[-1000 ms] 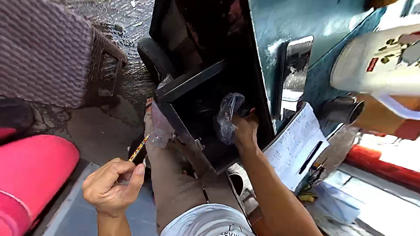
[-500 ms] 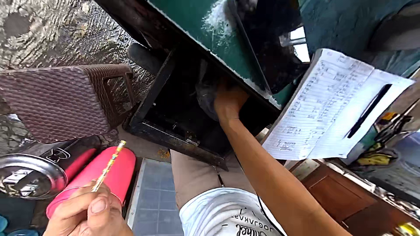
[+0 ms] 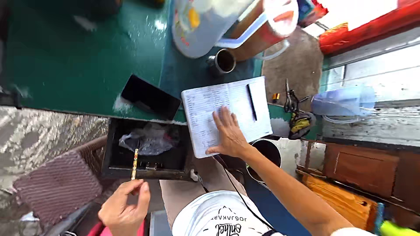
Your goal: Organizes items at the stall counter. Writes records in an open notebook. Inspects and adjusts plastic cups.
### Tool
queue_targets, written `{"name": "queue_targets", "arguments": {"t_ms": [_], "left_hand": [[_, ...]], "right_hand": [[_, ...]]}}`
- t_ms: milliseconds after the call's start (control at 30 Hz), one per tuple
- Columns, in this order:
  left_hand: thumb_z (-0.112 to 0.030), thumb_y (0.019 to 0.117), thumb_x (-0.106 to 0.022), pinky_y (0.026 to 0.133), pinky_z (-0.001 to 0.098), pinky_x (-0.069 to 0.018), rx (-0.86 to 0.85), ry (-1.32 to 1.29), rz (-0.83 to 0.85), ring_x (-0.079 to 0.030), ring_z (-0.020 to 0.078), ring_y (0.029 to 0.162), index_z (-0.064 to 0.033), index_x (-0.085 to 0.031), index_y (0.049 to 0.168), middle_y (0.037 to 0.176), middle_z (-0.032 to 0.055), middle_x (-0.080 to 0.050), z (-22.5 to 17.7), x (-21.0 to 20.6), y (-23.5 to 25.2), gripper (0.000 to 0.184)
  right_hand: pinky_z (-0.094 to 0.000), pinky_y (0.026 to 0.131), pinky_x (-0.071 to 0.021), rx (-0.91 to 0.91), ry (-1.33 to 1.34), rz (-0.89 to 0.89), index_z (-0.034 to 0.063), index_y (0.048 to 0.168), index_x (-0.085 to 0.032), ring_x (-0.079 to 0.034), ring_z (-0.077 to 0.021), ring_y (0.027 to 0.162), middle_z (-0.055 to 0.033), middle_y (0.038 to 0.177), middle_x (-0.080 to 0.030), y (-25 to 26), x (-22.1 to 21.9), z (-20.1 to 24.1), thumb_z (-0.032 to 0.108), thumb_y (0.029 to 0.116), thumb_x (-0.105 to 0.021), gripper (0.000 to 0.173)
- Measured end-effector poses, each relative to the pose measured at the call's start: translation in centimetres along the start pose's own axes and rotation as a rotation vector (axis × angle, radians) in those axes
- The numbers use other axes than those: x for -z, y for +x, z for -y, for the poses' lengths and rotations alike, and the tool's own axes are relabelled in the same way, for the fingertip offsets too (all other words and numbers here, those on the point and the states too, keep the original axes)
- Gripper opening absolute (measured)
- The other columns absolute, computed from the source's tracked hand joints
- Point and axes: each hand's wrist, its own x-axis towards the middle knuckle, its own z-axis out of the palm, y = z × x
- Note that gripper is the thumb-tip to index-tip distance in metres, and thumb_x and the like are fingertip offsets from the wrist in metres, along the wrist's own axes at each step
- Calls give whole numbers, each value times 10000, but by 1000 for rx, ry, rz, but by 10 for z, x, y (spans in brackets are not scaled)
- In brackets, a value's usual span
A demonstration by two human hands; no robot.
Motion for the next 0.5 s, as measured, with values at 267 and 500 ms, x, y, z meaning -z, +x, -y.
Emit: {"name": "queue_targets", "arguments": {"t_ms": [267, 500], "left_hand": [[-288, 945, -634, 606, 221, -561, 29, 376, 205, -676, 60, 646, -15, -750, 932, 775, 79, -729, -1, -66, 9, 297], [-269, 963, -623, 604, 262, -562, -142, 491, 71, -682, 127, 631, 20, -751, 870, 730, 123, -710, -44, -69, 22, 329]], "right_hand": [[-734, 1209, -15, 38, 88, 320, 219, 1672, -157, 33, -463, 1576, -277, 1704, 5, 8, 13, -12, 708, 519, -900, 1456], [-512, 963, -559, -553, 246, -393, 30, 1303, -673, -680, -346, 1129, -200, 1247, -682, -18, 75, -121, 324, 1007, -643, 418]]}}
